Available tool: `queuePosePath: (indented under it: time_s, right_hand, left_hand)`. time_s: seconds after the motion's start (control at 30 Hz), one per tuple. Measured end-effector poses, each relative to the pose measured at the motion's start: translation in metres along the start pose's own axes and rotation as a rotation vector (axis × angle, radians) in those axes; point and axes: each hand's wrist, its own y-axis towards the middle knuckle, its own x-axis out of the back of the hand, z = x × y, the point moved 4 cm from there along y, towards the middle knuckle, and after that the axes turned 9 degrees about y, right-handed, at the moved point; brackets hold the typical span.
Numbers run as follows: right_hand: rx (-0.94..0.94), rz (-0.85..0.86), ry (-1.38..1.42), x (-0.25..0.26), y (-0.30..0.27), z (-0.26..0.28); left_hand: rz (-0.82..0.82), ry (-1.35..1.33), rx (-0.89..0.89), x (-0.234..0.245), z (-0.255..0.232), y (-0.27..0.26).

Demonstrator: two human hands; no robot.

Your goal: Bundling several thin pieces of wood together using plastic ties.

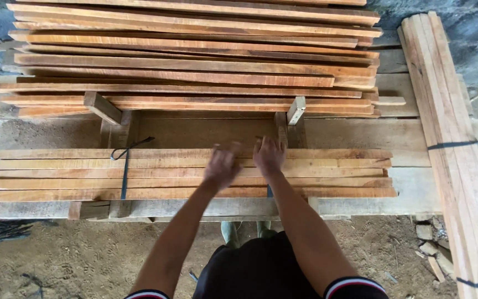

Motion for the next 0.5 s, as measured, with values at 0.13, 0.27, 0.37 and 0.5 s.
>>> queuePosePath:
  time_s: [0.13,0.27,0.37,0.5]
  right_hand:
    - [0.177,-0.027,-0.005,0.003,-0.015,-0.002]
    - [0.157,0.152,-0.023,0.020,-0.026,0.003]
    - [0.128,0.285,0.008,0.050,-0.031,0.017]
    - [0.136,0.363,0.042,0.073,-0.041,0.024]
  left_hand:
    - [-0.048,0.192,-0.018,0.009,0.062,-0.033]
    - [0.020,0.370,0.087,0.040,0.106,-0.055]
    - [0.357,0.346,0.292,0.081,0.123,-0.071]
    - [0.436,0.336,0.345,0.095,0.138,-0.086]
